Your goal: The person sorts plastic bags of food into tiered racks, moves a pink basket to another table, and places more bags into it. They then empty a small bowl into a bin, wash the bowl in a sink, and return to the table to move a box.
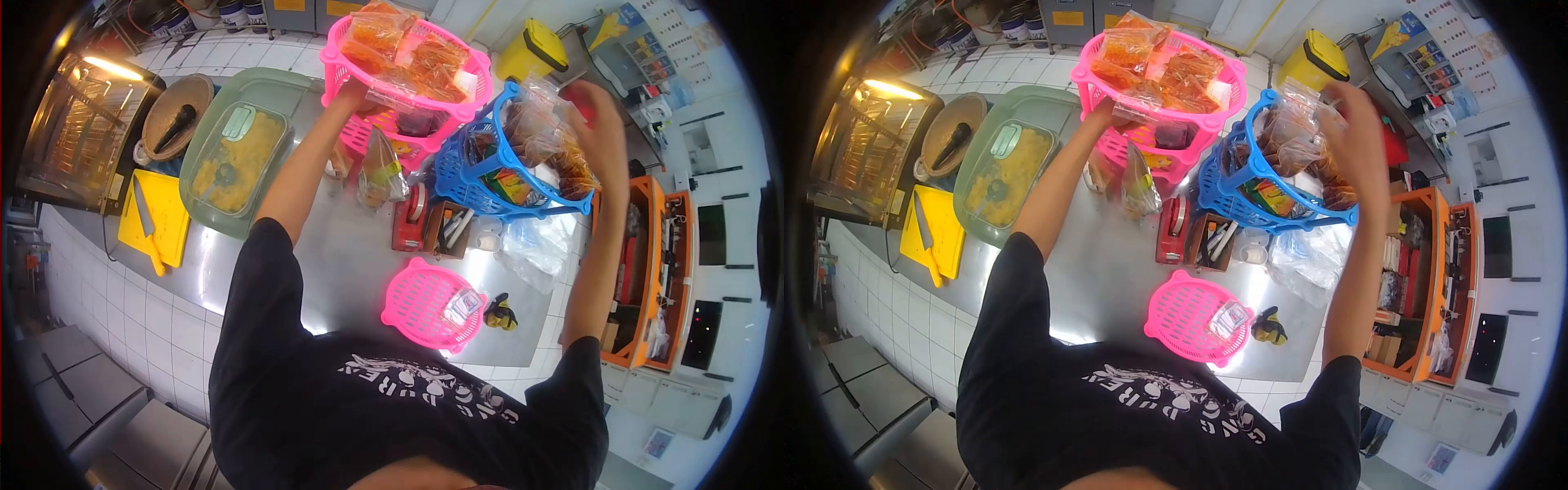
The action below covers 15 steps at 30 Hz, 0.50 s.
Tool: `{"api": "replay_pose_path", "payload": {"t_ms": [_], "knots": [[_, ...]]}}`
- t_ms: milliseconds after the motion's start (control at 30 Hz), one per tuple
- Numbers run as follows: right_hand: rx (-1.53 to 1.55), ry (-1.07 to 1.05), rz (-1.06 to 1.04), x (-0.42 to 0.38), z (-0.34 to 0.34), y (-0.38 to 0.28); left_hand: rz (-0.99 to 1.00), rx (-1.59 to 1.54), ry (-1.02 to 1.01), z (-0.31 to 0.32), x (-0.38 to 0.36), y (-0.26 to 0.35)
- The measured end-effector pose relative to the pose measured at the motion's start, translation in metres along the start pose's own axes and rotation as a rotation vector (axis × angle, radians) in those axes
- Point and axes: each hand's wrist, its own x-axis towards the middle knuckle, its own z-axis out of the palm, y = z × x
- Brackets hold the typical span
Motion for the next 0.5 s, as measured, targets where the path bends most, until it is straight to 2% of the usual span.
{"api": "replay_pose_path", "payload": {"t_ms": [33,67,100,133,200,333,400,433,500], "knots": [[0.184,-0.076,0.04,0.005,0.01,-0.026,-0.08,-0.283,0.001,0.003,0.007,-0.007],[0.237,-0.148,0.0,0.008,0.028,-0.048,-0.159,-0.567,0.024,0.006,0.013,-0.014],[0.291,-0.219,-0.042,0.01,0.049,-0.069,-0.115,-0.505,0.037,0.007,0.016,-0.018],[0.278,-0.207,-0.169,0.013,0.075,-0.082,-0.07,-0.442,0.051,0.008,0.018,-0.022],[0.152,-0.027,-0.402,0.022,0.135,-0.096,0.021,-0.314,0.081,0.006,0.02,-0.025],[0.116,-0.109,-0.417,0.039,0.16,-0.11,0.196,-0.115,0.095,-0.005,0.011,-0.012],[0.264,-0.208,-0.395,0.047,0.157,-0.107,0.047,-0.078,-0.092,-0.012,0.002,0.004],[0.258,-0.206,-0.396,0.05,0.155,-0.108,0.052,-0.079,-0.09,-0.013,-0.003,0.008],[0.363,-0.281,-0.225,0.055,0.149,-0.108,0.208,0.012,0.049,-0.01,-0.009,0.012]]}}
